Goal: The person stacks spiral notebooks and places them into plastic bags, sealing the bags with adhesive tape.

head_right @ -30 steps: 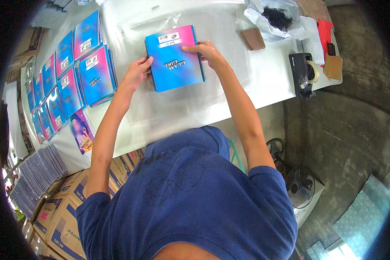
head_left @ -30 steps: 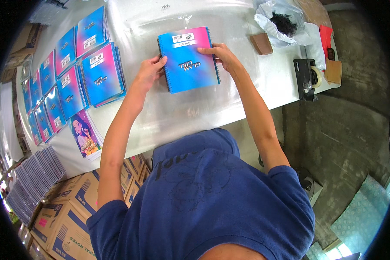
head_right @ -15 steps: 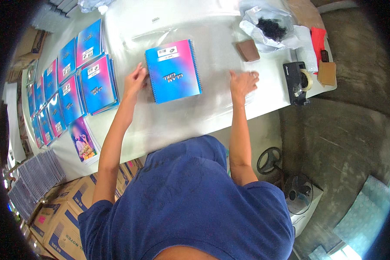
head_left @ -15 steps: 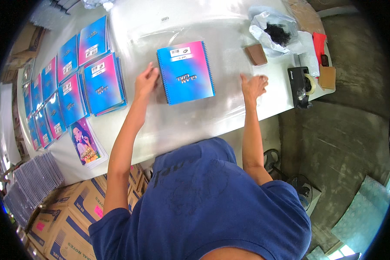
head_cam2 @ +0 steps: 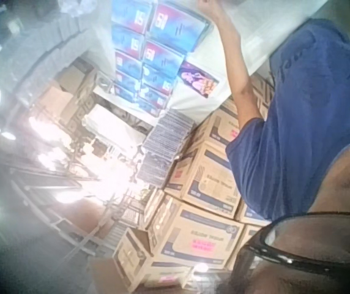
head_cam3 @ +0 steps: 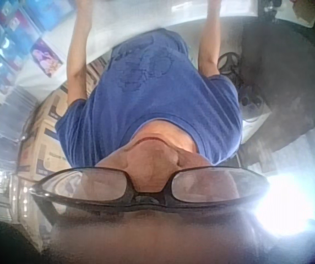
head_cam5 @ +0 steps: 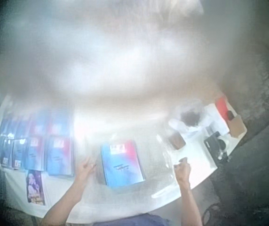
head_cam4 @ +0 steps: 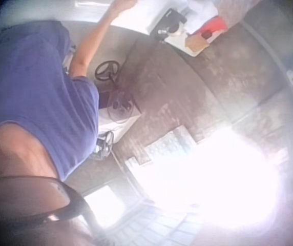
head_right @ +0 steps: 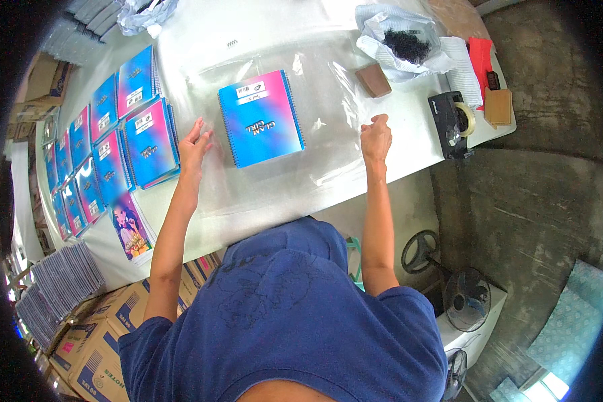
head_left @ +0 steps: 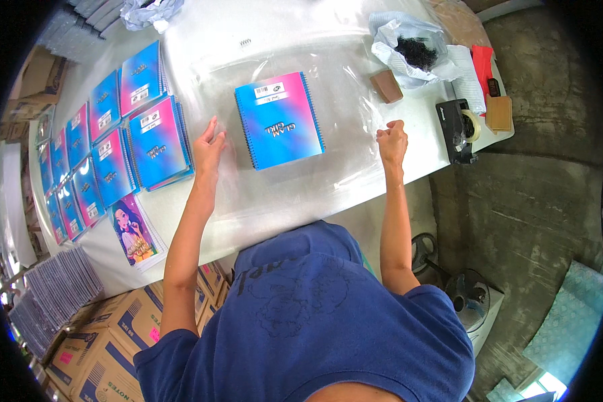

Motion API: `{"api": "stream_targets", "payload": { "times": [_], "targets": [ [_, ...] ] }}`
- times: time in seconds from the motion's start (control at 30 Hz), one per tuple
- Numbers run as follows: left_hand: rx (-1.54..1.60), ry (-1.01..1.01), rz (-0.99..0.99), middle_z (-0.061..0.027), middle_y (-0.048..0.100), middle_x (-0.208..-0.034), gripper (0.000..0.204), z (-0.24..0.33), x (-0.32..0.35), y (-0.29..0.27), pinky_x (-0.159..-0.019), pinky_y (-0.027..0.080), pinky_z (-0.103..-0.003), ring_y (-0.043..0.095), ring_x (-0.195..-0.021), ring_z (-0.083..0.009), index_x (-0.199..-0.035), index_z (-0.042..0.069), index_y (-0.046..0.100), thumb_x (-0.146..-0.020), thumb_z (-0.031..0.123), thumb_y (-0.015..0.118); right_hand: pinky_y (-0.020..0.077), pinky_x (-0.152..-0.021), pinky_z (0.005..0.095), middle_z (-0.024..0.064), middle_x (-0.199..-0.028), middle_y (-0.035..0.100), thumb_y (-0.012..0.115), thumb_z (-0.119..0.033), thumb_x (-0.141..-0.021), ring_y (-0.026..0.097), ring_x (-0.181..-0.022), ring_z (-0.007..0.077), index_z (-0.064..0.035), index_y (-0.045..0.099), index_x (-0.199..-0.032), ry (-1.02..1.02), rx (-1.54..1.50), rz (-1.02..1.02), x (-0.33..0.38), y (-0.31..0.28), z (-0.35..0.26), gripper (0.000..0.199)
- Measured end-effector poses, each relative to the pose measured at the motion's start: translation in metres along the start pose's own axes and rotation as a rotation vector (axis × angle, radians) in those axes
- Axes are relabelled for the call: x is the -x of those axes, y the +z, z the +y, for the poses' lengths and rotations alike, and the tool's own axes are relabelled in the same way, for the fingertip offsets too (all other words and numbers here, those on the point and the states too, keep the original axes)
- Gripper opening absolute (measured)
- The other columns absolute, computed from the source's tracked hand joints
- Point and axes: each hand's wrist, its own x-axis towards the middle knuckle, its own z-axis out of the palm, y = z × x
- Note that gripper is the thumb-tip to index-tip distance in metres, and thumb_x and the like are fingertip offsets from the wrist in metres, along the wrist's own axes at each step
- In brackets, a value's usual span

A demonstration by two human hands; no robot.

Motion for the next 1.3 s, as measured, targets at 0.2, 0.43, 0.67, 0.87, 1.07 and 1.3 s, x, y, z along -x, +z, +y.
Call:
{"api": "stream_targets", "payload": {
  "times": [0.2,0.43,0.67,0.87,1.07,1.3],
  "targets": [
    [-0.184,0.213,0.095,-0.0152,0.046,-0.142,0.048,0.001,-0.011,0.005,-0.098,0.042,-0.026,0.051,-0.125,-0.0199,-0.135,0.012,0.052,-0.088,0.007,0.058,0.0482,-0.067,0.0444,0.0170,-0.080,0.067,0.061,0.000,-0.077,0.064,-0.071,0.0360,-0.0024,0.055,-0.086,-0.553,0.427,0.381,0.018,-0.025,-0.051,0.011],
    [-0.336,0.484,-0.002,-0.0254,0.033,-0.147,0.054,0.031,0.001,0.065,-0.111,0.028,-0.040,0.024,-0.141,-0.0367,-0.133,0.012,0.054,-0.085,0.031,0.068,0.0490,-0.057,0.0431,0.0152,-0.080,0.062,0.060,-0.001,-0.075,0.064,-0.072,0.0322,-0.0022,0.055,-0.090,-0.604,0.102,-0.093,0.086,-0.007,-0.160,0.016],
    [-0.550,0.417,-0.008,-0.0245,0.017,-0.153,0.075,0.018,0.002,0.087,-0.107,0.028,-0.056,0.009,-0.141,-0.0470,-0.131,0.011,0.056,-0.074,0.057,0.070,0.0558,-0.065,0.0426,0.0276,-0.108,0.061,0.060,-0.005,-0.080,0.066,-0.077,0.0349,0.0021,0.056,-0.102,-0.773,0.290,-0.447,0.135,0.053,-0.167,0.023],
    [-0.676,0.511,0.054,-0.0233,0.014,-0.153,0.066,0.002,0.008,0.092,-0.106,0.024,-0.062,0.008,-0.141,-0.0460,-0.130,0.012,0.058,-0.079,0.054,0.065,0.0538,-0.064,0.0411,0.0259,-0.107,0.062,0.054,0.003,-0.082,0.066,-0.078,0.0341,0.0014,0.051,-0.103,-0.622,-0.127,-0.744,0.106,0.033,-0.150,0.021],
    [-0.784,0.491,0.068,-0.0231,0.015,-0.153,0.059,0.008,0.020,0.096,-0.106,0.023,-0.063,0.009,-0.141,-0.0467,-0.131,0.014,0.057,-0.080,0.041,0.070,0.0526,-0.081,0.0389,0.0192,-0.125,0.057,0.047,0.005,-0.089,0.063,-0.102,0.0301,-0.0001,0.056,-0.104,-0.169,-0.650,-1.046,0.073,0.027,-0.136,0.018],
    [-0.478,0.485,0.206,-0.0236,0.014,-0.154,0.086,-0.006,0.017,0.102,-0.109,0.026,-0.054,0.014,-0.140,-0.0469,-0.146,0.016,0.033,-0.073,0.015,0.078,0.0379,-0.103,0.0463,0.0226,-0.149,0.030,0.071,-0.009,-0.079,0.037,-0.132,0.0388,-0.0184,0.054,-0.127,-0.140,0.447,-0.235,0.006,0.012,-0.016,0.052]
  ]
}}
